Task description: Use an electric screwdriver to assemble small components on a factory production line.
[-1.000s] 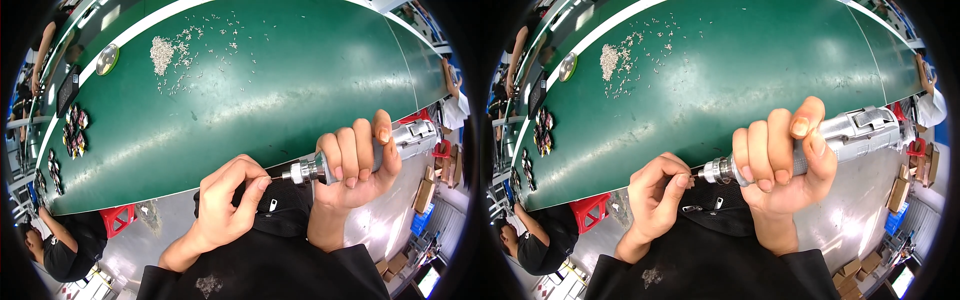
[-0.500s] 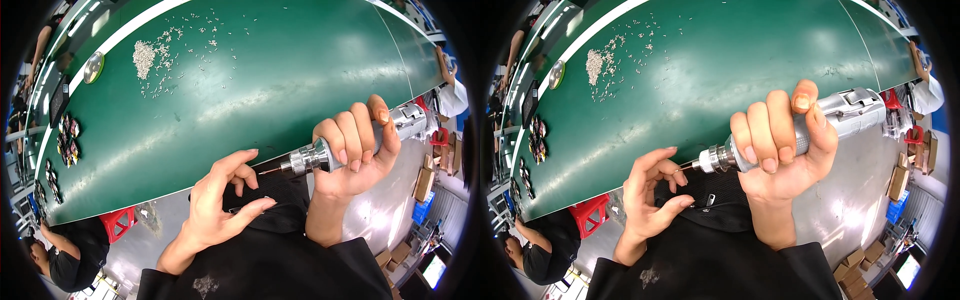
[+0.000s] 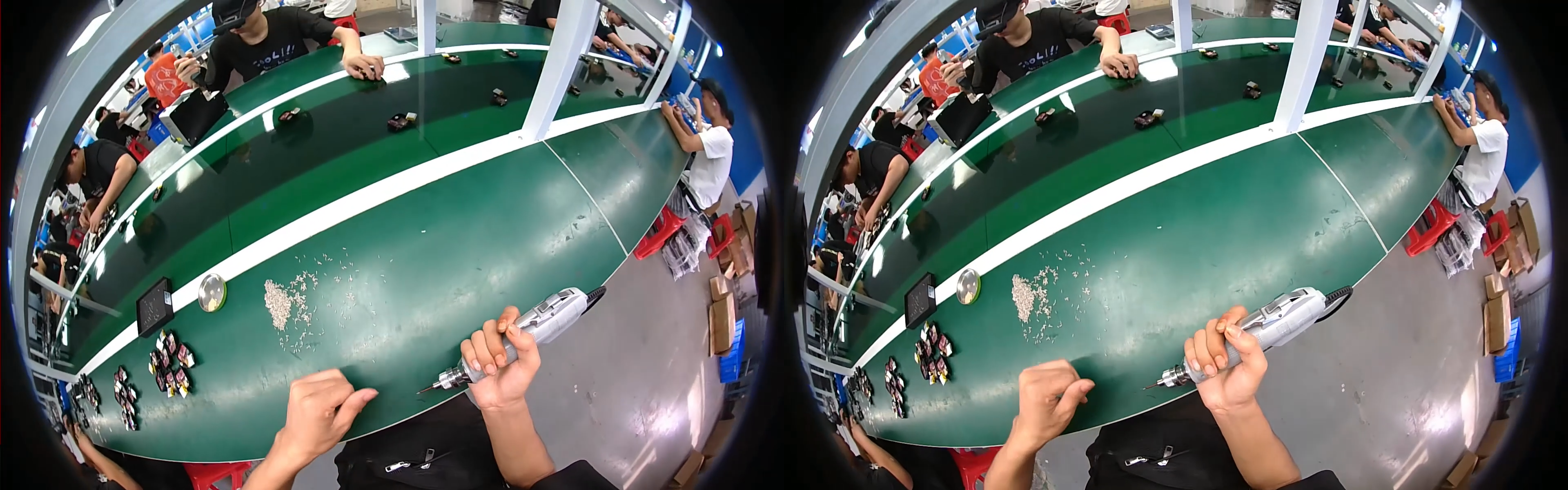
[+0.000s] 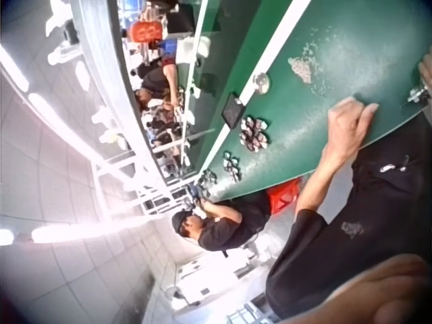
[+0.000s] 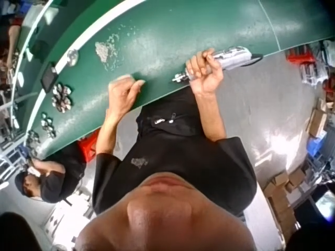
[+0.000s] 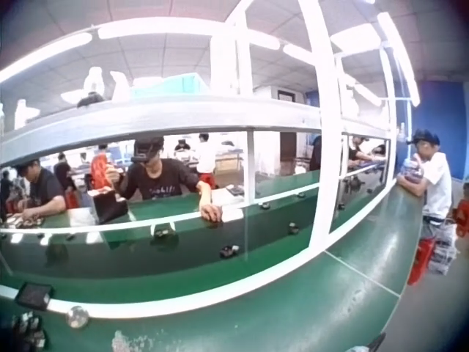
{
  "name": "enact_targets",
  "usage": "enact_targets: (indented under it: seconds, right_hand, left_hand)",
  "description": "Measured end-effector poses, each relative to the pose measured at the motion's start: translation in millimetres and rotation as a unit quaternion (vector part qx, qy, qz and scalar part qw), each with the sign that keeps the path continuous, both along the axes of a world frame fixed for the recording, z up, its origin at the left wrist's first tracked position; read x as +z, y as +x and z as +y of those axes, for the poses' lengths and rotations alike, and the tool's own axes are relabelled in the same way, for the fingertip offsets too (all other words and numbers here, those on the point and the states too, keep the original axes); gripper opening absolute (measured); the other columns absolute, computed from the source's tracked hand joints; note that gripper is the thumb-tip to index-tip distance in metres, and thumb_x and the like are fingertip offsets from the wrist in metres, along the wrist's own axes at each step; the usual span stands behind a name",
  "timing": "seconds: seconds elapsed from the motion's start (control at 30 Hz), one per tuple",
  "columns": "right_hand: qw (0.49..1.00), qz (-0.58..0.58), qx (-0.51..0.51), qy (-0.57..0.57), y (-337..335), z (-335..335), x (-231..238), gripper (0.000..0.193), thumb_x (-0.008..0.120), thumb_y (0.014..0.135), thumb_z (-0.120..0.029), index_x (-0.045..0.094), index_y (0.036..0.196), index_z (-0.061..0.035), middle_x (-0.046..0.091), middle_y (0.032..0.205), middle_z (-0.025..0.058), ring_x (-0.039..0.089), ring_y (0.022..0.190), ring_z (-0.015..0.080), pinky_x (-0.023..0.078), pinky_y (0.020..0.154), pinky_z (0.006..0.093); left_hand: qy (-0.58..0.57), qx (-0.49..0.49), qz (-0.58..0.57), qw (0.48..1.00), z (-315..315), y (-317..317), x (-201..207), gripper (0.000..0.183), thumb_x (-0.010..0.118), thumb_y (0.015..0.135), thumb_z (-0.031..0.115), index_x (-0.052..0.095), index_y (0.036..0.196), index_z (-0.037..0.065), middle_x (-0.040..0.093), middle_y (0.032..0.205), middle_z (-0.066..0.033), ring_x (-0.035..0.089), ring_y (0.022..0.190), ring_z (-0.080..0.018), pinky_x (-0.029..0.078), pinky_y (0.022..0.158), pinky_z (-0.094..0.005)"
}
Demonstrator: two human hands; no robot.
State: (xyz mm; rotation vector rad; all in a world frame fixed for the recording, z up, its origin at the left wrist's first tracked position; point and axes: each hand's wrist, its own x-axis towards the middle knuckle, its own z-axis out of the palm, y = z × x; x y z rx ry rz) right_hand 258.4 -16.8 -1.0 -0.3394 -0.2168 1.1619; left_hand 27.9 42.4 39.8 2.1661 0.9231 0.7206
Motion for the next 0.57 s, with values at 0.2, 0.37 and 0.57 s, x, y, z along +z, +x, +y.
enact_targets:
  seconds: [0.2,0.37,0.57]
  right_hand:
    - [1.0,0.019,-0.012,0.003,14.1,11.8,-8.0,0.006,0.05,0.088,-0.014,0.05,0.086,-0.0092,0.036,0.052,-0.0002,0.037,0.044,0.0125,0.035,0.052,0.0301]
    - [0.999,0.028,0.01,0.017,14.1,9.7,-11.1,0.006,0.05,0.088,-0.014,0.051,0.087,-0.0087,0.038,0.053,0.0011,0.038,0.046,0.0133,0.036,0.054,0.0316]
    - [0.998,0.037,0.034,0.04,26.6,8.9,-20.1,0.015,0.053,0.088,-0.024,0.052,0.087,-0.0092,0.04,0.052,0.0009,0.042,0.044,0.0131,0.042,0.054,0.0309]
  left_hand:
    - [0.108,-0.028,0.072,0.991,119.7,79.5,-0.7,0.025,0.047,0.085,-0.006,0.054,0.108,0.002,0.062,0.087,-0.0146,0.061,0.078,-0.0334,0.049,0.07,-0.0403]
    - [0.201,0.076,0.14,0.967,222.2,156.4,-15.5,0.033,0.054,0.087,0.009,0.047,0.118,0.0,0.059,0.104,-0.0194,0.059,0.097,-0.0358,0.048,0.082,-0.0441]
    - [0.142,0.196,0.237,0.941,295.0,229.0,-21.1,0.046,0.064,0.086,0.029,0.047,0.118,0.0,0.056,0.112,-0.0222,0.055,0.109,-0.0384,0.047,0.091,-0.047]
